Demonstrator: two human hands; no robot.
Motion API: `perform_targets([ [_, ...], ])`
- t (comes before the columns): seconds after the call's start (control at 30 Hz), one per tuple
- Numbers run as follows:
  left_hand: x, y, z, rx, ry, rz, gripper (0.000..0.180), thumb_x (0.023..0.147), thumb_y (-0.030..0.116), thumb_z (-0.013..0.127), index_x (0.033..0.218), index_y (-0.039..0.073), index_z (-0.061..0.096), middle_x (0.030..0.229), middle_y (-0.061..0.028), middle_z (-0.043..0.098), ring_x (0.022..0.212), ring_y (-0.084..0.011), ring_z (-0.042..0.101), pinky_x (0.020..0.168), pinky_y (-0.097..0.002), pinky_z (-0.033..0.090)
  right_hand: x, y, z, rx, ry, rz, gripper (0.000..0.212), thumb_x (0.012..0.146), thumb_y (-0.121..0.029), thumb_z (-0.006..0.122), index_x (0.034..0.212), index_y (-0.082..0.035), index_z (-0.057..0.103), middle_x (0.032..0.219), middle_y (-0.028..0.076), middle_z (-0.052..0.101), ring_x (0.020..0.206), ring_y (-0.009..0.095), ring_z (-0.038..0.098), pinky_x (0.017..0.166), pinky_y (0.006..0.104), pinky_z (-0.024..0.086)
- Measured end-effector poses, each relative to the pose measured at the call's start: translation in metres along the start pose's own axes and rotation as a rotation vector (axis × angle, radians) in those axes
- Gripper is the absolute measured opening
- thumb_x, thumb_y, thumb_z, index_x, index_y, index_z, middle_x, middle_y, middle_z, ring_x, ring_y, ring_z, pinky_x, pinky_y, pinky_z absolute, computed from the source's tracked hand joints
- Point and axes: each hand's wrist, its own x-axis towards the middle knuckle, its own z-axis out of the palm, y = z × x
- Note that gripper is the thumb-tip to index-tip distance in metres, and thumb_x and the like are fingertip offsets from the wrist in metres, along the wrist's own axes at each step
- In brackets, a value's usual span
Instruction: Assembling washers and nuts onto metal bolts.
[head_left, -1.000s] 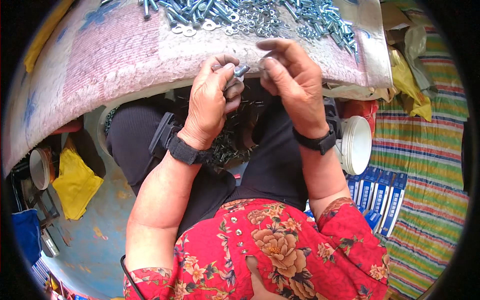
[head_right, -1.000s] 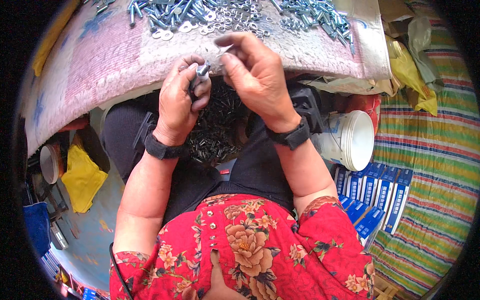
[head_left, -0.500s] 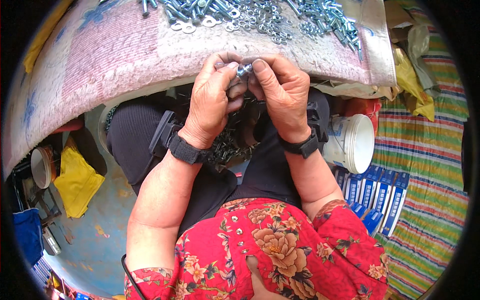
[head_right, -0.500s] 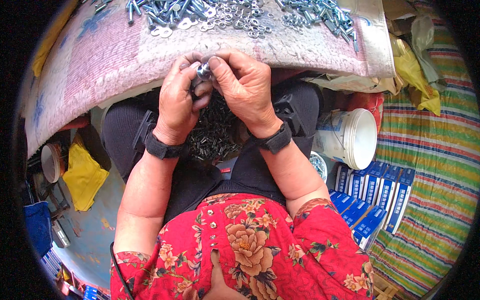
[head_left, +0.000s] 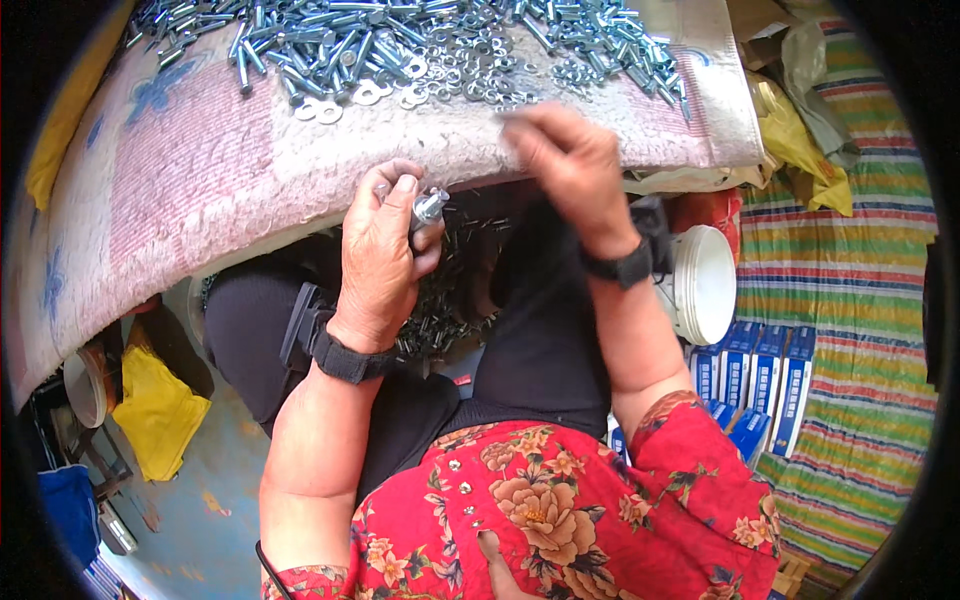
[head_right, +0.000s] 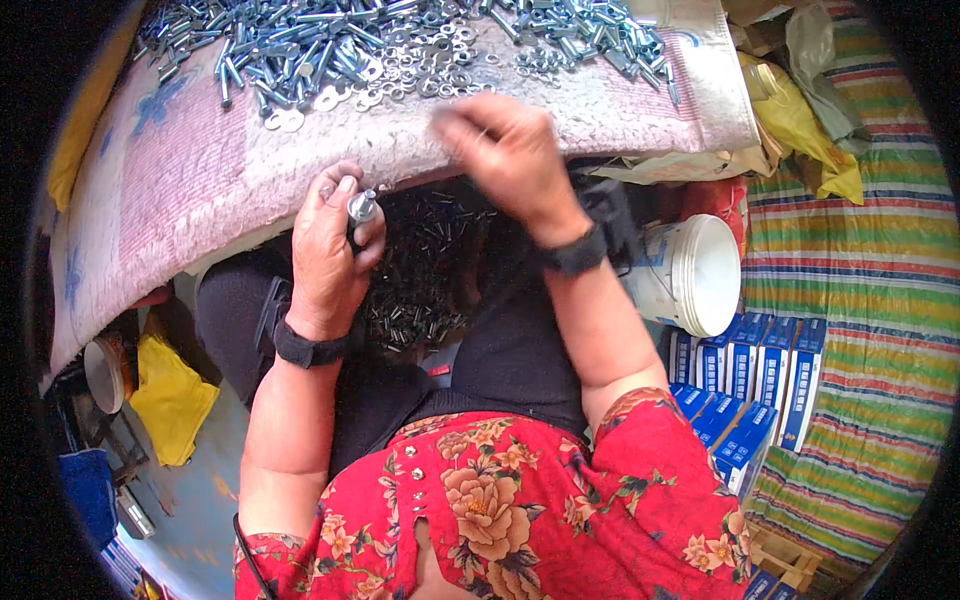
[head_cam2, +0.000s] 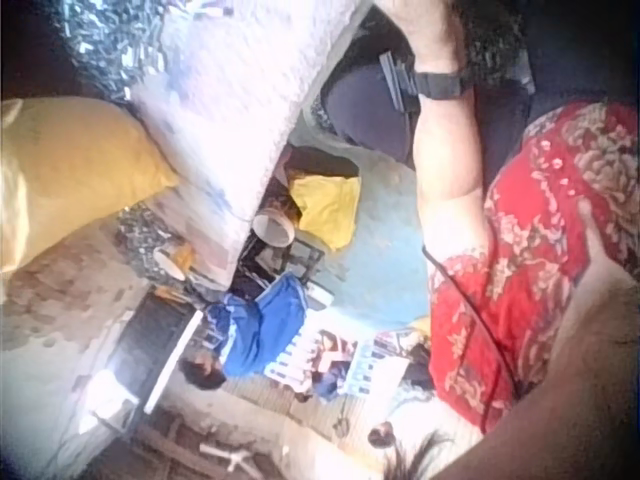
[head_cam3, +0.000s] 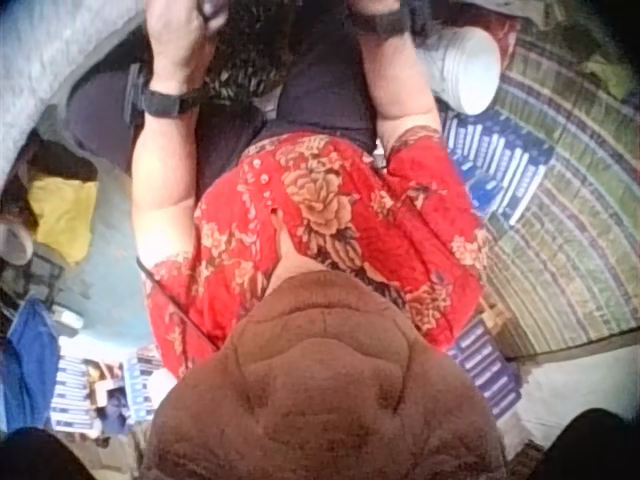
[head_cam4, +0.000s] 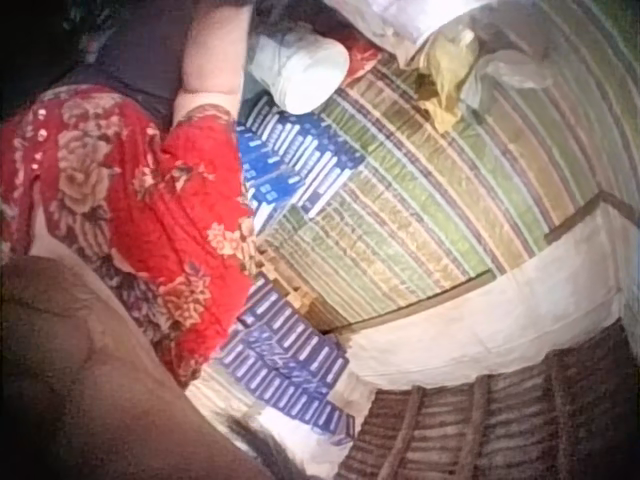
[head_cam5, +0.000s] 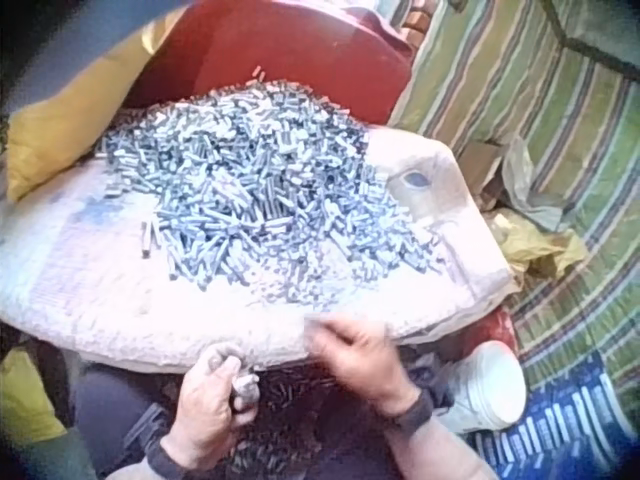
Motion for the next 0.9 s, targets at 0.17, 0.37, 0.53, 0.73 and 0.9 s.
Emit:
perform_targets([
  [0.17,0.003,-0.005,0.002,0.052,-0.01,-0.004,0.015,0.089,0.017,0.044,0.101,0.009,0.043,0.061,0.0036,0.038,0.046,-0.0038,0.034,0.035,-0.0165,0.024,0.059,0.059,-0.02,-0.429,0.083,-0.136,0.018,0.072,-0.012,0.062,0.089,-0.007,0.065,0.082,0.014,0.062,0.076,0.026,0.061,0.067,0.0314,0.048],
  [0.37,0.001,-0.004,0.004,0.1,0.011,-0.014,0.015,0.089,0.018,0.044,0.101,0.009,0.043,0.062,0.004,0.038,0.047,-0.0035,0.034,0.036,-0.0168,0.023,0.076,0.077,-0.016,-0.711,-0.078,-0.266,0.017,0.073,-0.011,0.06,0.089,-0.005,0.062,0.085,0.013,0.059,0.078,0.03,0.058,0.068,0.0344,0.047],
  [0.53,0.002,-0.004,0.001,0.111,0.011,0.008,0.015,0.089,0.018,0.045,0.1,0.008,0.045,0.062,0.0041,0.039,0.047,-0.0032,0.034,0.037,-0.0166,0.024,0.071,0.055,-0.027,-0.574,-0.117,-0.213,0.017,0.077,-0.009,0.059,0.091,0.0,0.055,0.078,0.01,0.06,0.073,0.019,0.059,0.066,0.0277,0.046],
  [0.73,0.003,-0.005,0.004,0.141,0.003,0.04,0.014,0.089,0.018,0.045,0.099,0.008,0.046,0.064,0.0039,0.041,0.048,-0.0028,0.034,0.037,-0.0166,0.025,-0.001,-0.018,-0.004,0.15,-0.254,-0.084,0.019,0.075,-0.003,0.062,0.093,0.0,0.059,0.08,0.004,0.059,0.072,0.01,0.056,0.064,0.022,0.045],
  [0.9,-0.001,-0.005,0.004,0.157,-0.009,0.046,0.015,0.089,0.018,0.045,0.1,0.008,0.047,0.064,0.0042,0.041,0.048,-0.0025,0.035,0.037,-0.0162,0.025,-0.02,-0.021,0.015,0.074,-0.231,-0.186,0.022,0.069,0.0,0.064,0.091,-0.002,0.059,0.079,0.009,0.057,0.07,0.018,0.057,0.062,0.0244,0.045],
])
